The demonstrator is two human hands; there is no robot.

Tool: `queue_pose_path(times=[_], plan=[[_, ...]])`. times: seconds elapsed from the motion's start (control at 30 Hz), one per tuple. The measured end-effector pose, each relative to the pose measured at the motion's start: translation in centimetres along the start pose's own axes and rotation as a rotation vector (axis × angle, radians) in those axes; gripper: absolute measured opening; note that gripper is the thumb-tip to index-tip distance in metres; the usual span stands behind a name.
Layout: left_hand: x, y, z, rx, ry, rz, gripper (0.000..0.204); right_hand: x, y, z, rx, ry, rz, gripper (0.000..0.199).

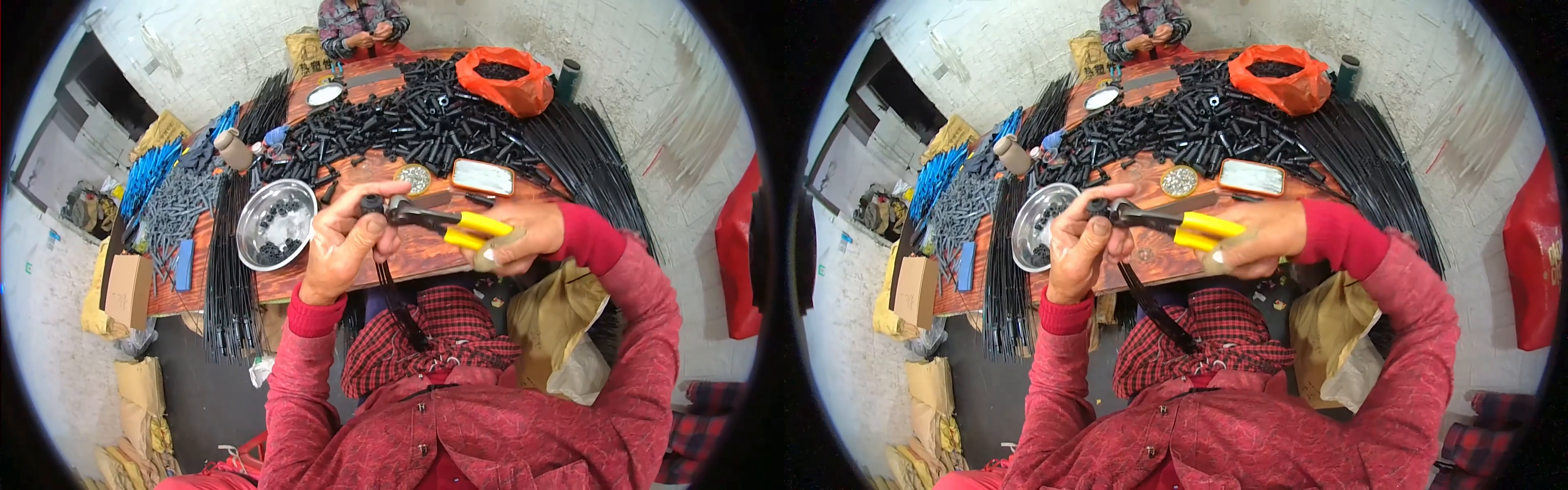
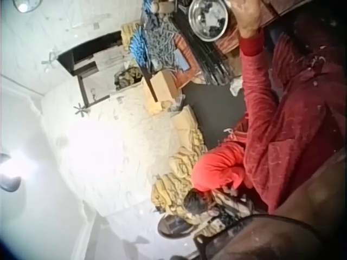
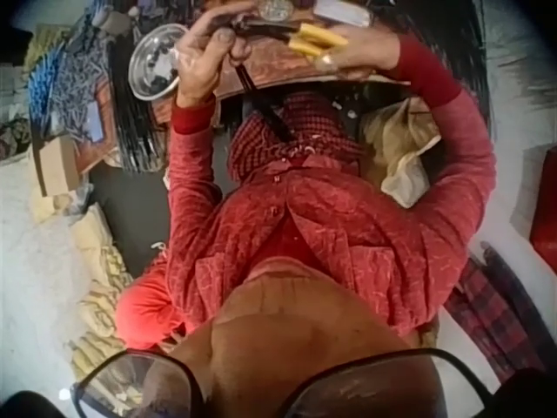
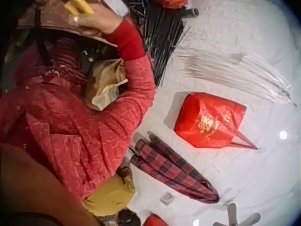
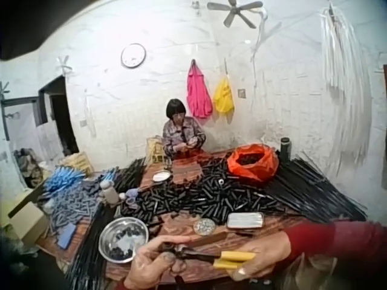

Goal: Assembling electrical cable components by attaching connectors and bundling wires.

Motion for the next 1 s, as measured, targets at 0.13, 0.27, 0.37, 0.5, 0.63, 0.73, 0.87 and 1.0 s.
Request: queue_pose_path(times=[0.13,0.27,0.37,0.5,0.63,0.73,0.87,1.0], plan=[[-0.3,-0.4,0.1,0.026,-0.010,0.011,0.054,-0.7,-0.8,0.0,0.167,0.004,0.016,0.045],[-0.2,-0.3,0.3,0.026,-0.014,-0.029,0.054,0.0,-3.1,-0.4,0.278,0.153,0.018,0.047],[-0.2,-0.3,0.3,0.025,-0.007,-0.015,0.056,0.6,-4.6,-0.9,0.146,0.122,0.120,0.053],[0.0,0.0,0.3,0.022,0.002,-0.027,0.049,0.7,-6.1,-1.4,0.040,0.103,0.033,0.051],[0.4,-0.2,0.6,0.092,-0.030,-0.030,0.051,0.6,-6.3,-1.2,0.062,0.061,-0.038,0.050],[0.5,0.0,0.5,0.149,-0.044,-0.022,0.052,0.5,-5.9,-1.1,0.105,0.051,-0.024,0.051],[0.7,-0.1,0.7,0.249,-0.015,-0.007,0.053,0.0,-5.6,-1.1,0.174,0.092,-0.046,0.052],[0.7,-0.2,0.5,0.227,-0.005,-0.024,0.055,-0.5,-4.8,-1.5,0.104,0.081,0.024,0.047]])
Point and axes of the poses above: each hand's wrist, its own x-axis away from the middle knuckle, its own z-axis out of the back of the hand, y = z × x, the point moved 3 cm from there along -x, towards the middle knuckle, and after that the axes turned 15 degrees about x, right-handed, at the moved point
